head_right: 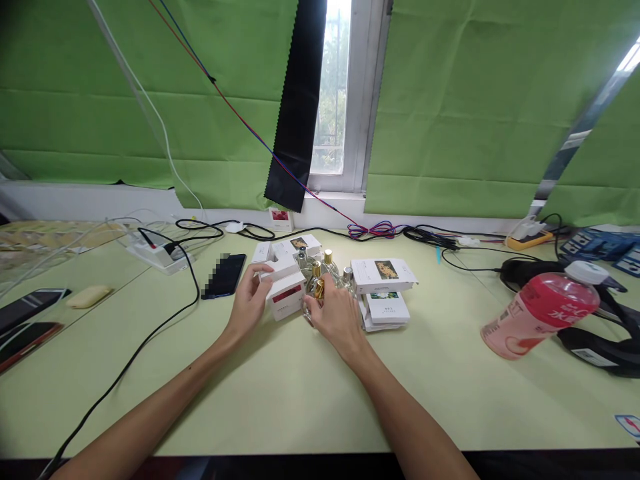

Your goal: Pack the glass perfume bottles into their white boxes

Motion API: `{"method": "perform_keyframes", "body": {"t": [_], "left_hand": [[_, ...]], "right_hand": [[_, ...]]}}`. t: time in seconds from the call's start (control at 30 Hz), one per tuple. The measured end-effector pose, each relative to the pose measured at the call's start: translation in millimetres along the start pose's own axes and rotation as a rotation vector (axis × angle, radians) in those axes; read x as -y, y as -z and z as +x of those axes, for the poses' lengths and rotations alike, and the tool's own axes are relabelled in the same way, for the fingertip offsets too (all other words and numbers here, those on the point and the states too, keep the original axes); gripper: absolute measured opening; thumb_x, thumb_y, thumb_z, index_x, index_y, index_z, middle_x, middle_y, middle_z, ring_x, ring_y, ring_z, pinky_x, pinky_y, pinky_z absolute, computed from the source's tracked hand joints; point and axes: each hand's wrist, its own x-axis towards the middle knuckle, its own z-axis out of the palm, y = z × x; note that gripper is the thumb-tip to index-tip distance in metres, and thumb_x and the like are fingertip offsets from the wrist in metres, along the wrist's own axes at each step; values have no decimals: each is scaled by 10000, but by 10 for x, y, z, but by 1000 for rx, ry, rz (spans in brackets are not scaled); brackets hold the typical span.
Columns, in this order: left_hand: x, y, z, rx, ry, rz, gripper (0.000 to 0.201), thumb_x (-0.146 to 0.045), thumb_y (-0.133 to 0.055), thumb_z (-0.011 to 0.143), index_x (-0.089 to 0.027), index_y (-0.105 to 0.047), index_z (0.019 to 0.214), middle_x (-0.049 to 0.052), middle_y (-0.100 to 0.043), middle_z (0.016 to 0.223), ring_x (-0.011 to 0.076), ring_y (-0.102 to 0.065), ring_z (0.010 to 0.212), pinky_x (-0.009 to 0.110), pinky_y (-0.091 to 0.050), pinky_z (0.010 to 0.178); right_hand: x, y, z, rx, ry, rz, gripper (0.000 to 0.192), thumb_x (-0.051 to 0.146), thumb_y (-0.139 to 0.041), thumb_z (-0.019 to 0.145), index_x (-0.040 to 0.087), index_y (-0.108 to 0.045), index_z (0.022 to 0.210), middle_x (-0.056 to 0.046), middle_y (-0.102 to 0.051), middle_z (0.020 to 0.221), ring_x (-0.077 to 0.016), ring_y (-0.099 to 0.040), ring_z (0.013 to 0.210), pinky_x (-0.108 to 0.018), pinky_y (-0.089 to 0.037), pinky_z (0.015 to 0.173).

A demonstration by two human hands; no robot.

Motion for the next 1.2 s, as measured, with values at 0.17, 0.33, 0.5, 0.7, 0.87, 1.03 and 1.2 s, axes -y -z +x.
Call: {"method": "perform_keyframes", "body": {"t": [0.17,0.33,0.5,0.7,0.87,1.03,1.2], "left_hand": [[1,4,-3,8,18,11,190,-360,-557,881,-235,-546,1024,-28,-512,715,145,-465,590,237,-340,539],[4,11,-1,0,11,9,189,-361,-551,879,-236,-546,1021,-24,-525,742,141,-465,596,238,-342,542],[5,8,2,-10,6,16,177,-355,-548,878,-233,-545,1007,-23,-517,736,142,-460,597,241,-338,545],[25,10,4,-5,6,16,178,-353,-553,880,-240,-545,1017,-24,-514,732,146,-448,595,240,-323,537],[31,8,8,-21,-26,20,166,-338,-563,873,-233,-557,1002,-21,-515,737,141,-446,593,239,-327,539],[25,8,5,-25,-21,23,163,-334,-557,871,-231,-555,997,-23,-508,737,142,-441,601,242,-329,548],[40,13,4,-21,-32,24,152,-325,-550,882,-234,-562,1003,-25,-491,727,147,-443,609,251,-331,567]], "right_hand": [[-7,-14,-4,-2,10,1,279,360,-599,941,221,-567,1181,-16,-703,720,-237,-681,669,-284,-347,566],[-8,-24,-8,-9,15,8,287,335,-593,944,207,-561,1198,-16,-699,704,-231,-675,650,-284,-353,564],[-7,-24,-9,-15,22,25,279,332,-580,955,207,-562,1203,-18,-706,706,-233,-688,666,-282,-366,572],[9,-3,-7,-26,2,47,264,333,-547,980,213,-554,1215,2,-695,677,-214,-667,621,-269,-374,576],[12,-4,1,-33,-13,52,303,327,-545,988,210,-544,1267,-10,-711,709,-215,-683,655,-262,-377,593],[23,5,-2,-38,-26,50,322,324,-536,990,198,-542,1286,-15,-701,704,-218,-658,627,-265,-360,583],[16,11,-9,-78,-26,77,344,338,-528,989,206,-526,1307,-16,-699,709,-232,-658,636,-273,-353,578]]}}
